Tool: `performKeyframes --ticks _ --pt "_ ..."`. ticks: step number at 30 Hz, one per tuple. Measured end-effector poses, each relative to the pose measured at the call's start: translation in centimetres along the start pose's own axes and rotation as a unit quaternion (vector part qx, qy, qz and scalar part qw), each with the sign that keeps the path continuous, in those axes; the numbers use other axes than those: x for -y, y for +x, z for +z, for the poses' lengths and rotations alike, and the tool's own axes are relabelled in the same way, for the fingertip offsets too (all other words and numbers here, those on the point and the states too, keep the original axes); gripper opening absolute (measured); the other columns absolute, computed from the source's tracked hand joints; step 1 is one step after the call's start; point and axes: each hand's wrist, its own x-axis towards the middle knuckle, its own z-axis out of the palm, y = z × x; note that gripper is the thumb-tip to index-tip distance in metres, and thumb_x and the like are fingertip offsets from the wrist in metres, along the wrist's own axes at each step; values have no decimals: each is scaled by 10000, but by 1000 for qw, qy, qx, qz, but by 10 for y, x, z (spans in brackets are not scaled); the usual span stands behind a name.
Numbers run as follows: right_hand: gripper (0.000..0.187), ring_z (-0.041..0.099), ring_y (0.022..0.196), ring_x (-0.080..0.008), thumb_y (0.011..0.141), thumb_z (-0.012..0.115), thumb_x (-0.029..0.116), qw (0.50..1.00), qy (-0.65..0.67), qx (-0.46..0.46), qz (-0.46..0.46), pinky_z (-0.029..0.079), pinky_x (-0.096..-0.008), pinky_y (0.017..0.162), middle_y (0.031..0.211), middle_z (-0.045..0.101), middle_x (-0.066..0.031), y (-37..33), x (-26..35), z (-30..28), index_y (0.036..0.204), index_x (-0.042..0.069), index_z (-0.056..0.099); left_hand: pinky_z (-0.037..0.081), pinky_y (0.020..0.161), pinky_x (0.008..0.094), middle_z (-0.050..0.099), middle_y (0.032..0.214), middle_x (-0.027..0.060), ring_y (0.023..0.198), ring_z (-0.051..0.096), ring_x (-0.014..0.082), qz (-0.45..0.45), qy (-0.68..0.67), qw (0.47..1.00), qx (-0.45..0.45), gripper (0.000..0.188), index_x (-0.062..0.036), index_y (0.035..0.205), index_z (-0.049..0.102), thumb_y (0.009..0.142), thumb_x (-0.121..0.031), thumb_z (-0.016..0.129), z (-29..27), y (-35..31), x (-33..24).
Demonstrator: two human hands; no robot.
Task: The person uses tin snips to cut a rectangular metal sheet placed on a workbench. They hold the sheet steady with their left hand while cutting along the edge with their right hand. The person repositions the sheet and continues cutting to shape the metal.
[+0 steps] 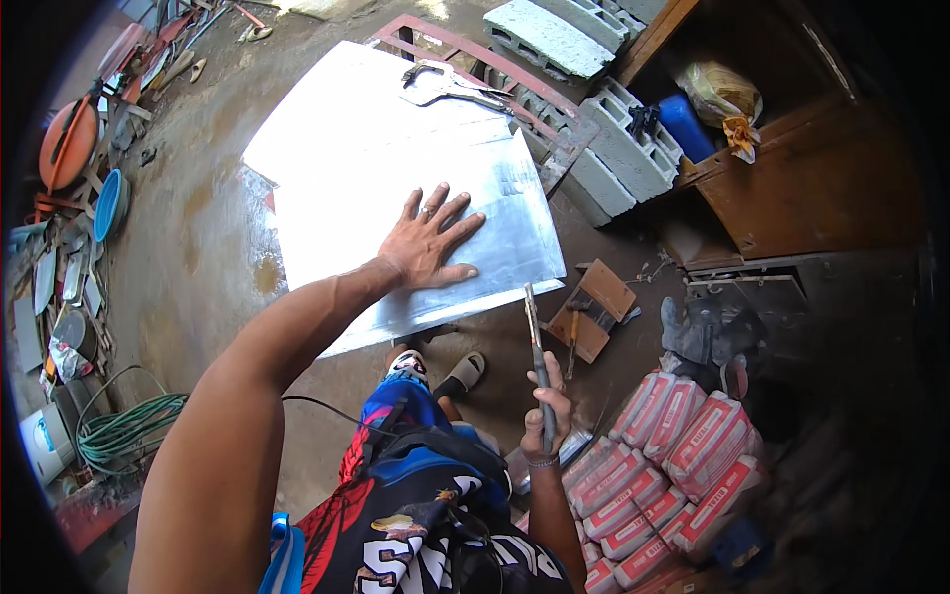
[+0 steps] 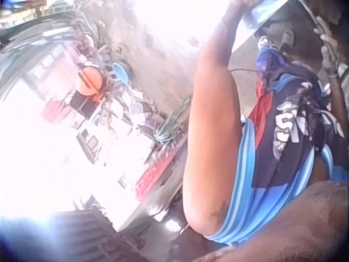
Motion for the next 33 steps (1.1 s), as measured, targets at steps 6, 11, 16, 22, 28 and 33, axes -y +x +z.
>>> performKeyframes --ticks 6,11,16,22,28,33 --pt "483 543 1329 -384 1076 520 433 982 142 -105 69 495 -496 1057 1351 593 -264 -24 -18 -4 1417 94 472 48 1287 578 246 1699 74 1595 105 327 -20 -19 999 -26 843 -351 1627 294 932 -827 315 -3 -5 -3" --pt "503 591 1268 -359 1096 468 393 988 118 -69 74 427 -520 1107 1281 653 -271 -24 -20 -22 1465 54 418 77 1288 564 289 1683 61 1588 150 317 -23 -30 998 -58 757 -359 1607 339 968 -765 349 -2 -6 -3" --pt "440 572 1328 -428 1107 458 283 968 226 -70 90 493 -531 1053 1404 569 -321 -19 -20 -28 1486 72 381 80 1289 561 299 1677 61 1586 159 315 -23 -36 997 -66 746 -361 1603 345 971 -758 355 -1 -6 -5" --pt "381 568 1341 -422 1104 474 205 986 151 -31 68 535 -487 1028 1428 544 -327 -22 -8 -14 1456 85 388 78 1293 552 294 1679 57 1586 159 308 -29 -26 997 -62 741 -370 1600 347 969 -759 355 0 -4 -4" --pt "434 526 1391 -408 1098 491 260 983 163 -8 86 519 -493 1036 1468 526 -299 -26 -7 -20 1481 98 369 69 1294 553 277 1684 57 1589 145 297 -31 -30 998 -47 751 -373 1604 333 956 -751 376 1 -3 -4" --pt "483 550 1363 -401 1088 517 276 991 104 -8 81 500 -497 1056 1456 542 -289 -25 -9 -21 1502 65 388 64 1292 559 275 1681 68 1591 132 298 -32 -32 998 -44 771 -368 1601 338 941 -766 367 -1 -1 -4"
